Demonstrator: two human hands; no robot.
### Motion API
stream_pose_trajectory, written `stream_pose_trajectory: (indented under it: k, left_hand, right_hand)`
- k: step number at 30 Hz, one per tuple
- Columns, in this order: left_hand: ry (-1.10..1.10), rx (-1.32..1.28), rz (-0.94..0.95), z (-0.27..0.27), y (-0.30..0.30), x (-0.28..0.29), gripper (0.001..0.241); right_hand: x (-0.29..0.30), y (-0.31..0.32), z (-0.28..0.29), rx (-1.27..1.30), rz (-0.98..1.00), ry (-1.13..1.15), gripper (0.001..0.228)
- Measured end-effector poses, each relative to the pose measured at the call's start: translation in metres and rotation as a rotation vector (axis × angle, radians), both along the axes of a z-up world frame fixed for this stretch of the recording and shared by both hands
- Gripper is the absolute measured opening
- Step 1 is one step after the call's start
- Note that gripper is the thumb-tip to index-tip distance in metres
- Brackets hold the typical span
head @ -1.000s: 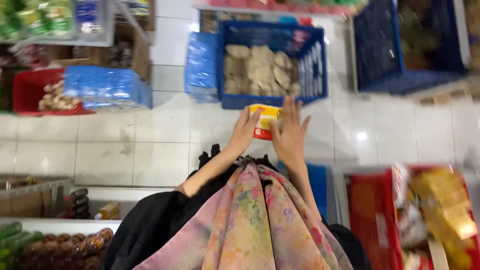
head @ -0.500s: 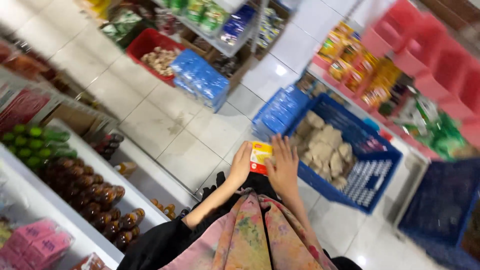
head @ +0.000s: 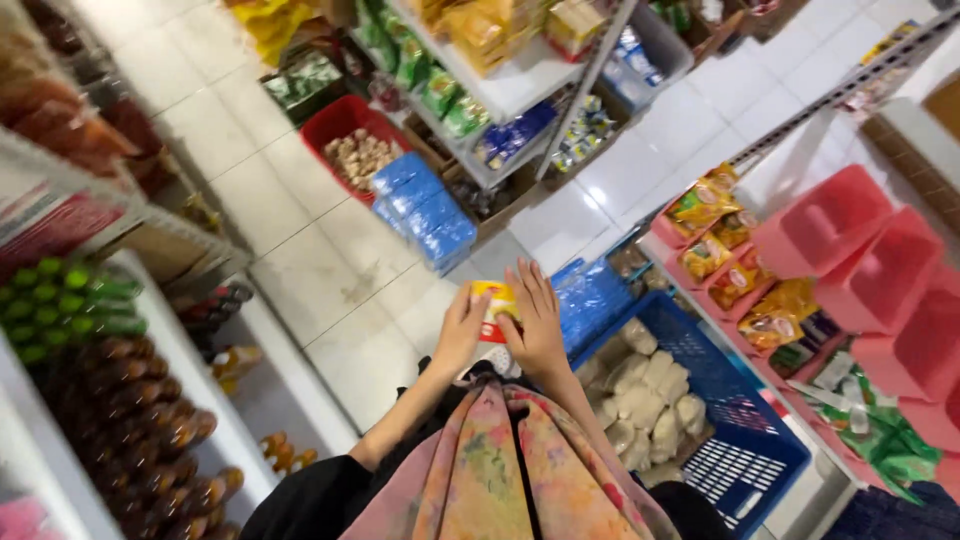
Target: The person removes packaged cheese blocks from a basket and places them onto store shelves by hand.
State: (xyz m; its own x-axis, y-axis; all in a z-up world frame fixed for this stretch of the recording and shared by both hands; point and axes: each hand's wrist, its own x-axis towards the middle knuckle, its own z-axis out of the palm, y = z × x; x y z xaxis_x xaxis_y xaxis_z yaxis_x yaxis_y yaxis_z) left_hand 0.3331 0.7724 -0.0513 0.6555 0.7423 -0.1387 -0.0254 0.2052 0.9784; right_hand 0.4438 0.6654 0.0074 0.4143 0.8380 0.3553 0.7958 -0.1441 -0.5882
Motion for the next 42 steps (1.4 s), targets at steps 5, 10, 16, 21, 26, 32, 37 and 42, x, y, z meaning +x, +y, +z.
stream_pose_trajectory:
  k: [5, 10, 16, 21, 26, 32, 37, 42]
  left_hand:
    - [-0.051, -0.097, -0.043, -0.009, 0.028, 0.063, 0.027]
    - [-0.091, -0.071, -0.17, -0.004, 0.045, 0.118, 0.024]
    - [0.174, 0.108, -0.367, -0.043, 0.088, 0.165, 0.035]
    - [0.374, 0.877, -0.239, -0.085, 0.141, 0.233, 0.067]
    - [0.413, -0.196, -0.329, -0.037, 0.207, 0.317, 0.1]
    - [-0.014, 0.145, -0.141, -0.074, 0.295, 0.414, 0.103]
    - [0.078, 0.169, -0.13, -0.095, 0.339, 0.471, 0.093]
    - [-0.02, 0.092, -0.146, -0.099, 0.346, 0.494, 0.088]
  right_hand:
    - [0.108, -0.009, -0.053, -0.116, -0.077, 0.598, 0.065]
    - [0.161, -0.008, -0.064, -0.174, 0.083, 1.154, 0.052]
    - [0.189, 0.021, -0.06, -0.094, -0.124, 1.113, 0.046]
    - [0.23, 0.077, -0.053, -0.107, -0.289, 0.694, 0.04]
    - [0.278, 0.168, -0.056, 0.051, -0.376, 0.698, 0.04]
    - [0.352, 0.276, -0.108, 0.128, -0.43, 0.531, 0.045]
    - [0.392, 0.339, -0.169, 0.207, -0.611, 0.464, 0.049]
    - [0.404, 0.348, -0.176, 0.125, -0.685, 0.79, 0.072]
